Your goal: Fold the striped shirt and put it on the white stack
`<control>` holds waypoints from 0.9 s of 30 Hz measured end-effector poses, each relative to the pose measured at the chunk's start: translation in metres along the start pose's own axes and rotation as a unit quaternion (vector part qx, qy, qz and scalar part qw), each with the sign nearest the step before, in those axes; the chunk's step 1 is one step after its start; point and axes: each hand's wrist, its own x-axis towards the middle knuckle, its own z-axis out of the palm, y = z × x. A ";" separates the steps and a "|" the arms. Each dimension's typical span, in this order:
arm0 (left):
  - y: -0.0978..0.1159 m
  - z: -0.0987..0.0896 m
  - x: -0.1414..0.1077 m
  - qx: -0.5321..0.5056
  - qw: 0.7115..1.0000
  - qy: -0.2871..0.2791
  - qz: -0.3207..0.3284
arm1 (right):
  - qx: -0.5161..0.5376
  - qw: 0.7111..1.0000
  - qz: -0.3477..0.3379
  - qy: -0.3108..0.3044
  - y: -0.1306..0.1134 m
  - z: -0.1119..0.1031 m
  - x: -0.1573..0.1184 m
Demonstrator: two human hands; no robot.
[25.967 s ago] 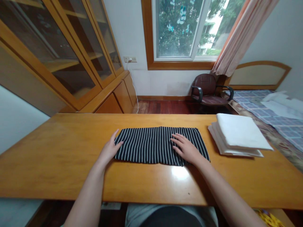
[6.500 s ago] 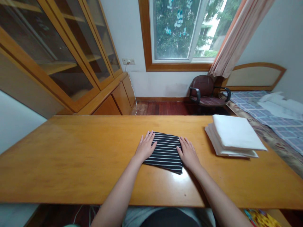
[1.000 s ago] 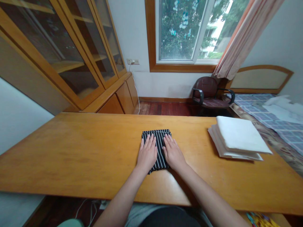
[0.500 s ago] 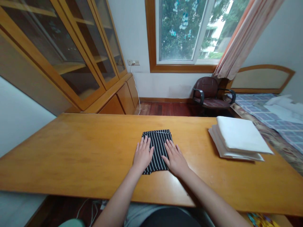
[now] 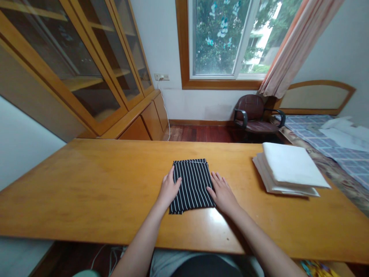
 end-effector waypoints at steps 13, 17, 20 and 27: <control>0.029 -0.011 -0.007 -0.360 0.911 -0.135 -0.150 | -0.002 1.000 -0.016 -0.007 0.005 0.000 0.000; 0.037 -0.006 -0.006 -0.337 0.922 -0.133 -0.140 | -0.004 1.000 -0.012 -0.013 0.005 0.000 0.001; 0.040 -0.001 -0.004 -0.311 0.936 -0.120 -0.113 | 0.003 1.000 -0.010 -0.020 0.004 -0.001 0.002; 0.045 0.001 -0.005 -0.319 0.941 -0.088 -0.068 | 0.058 0.998 -0.001 -0.031 0.005 -0.008 0.004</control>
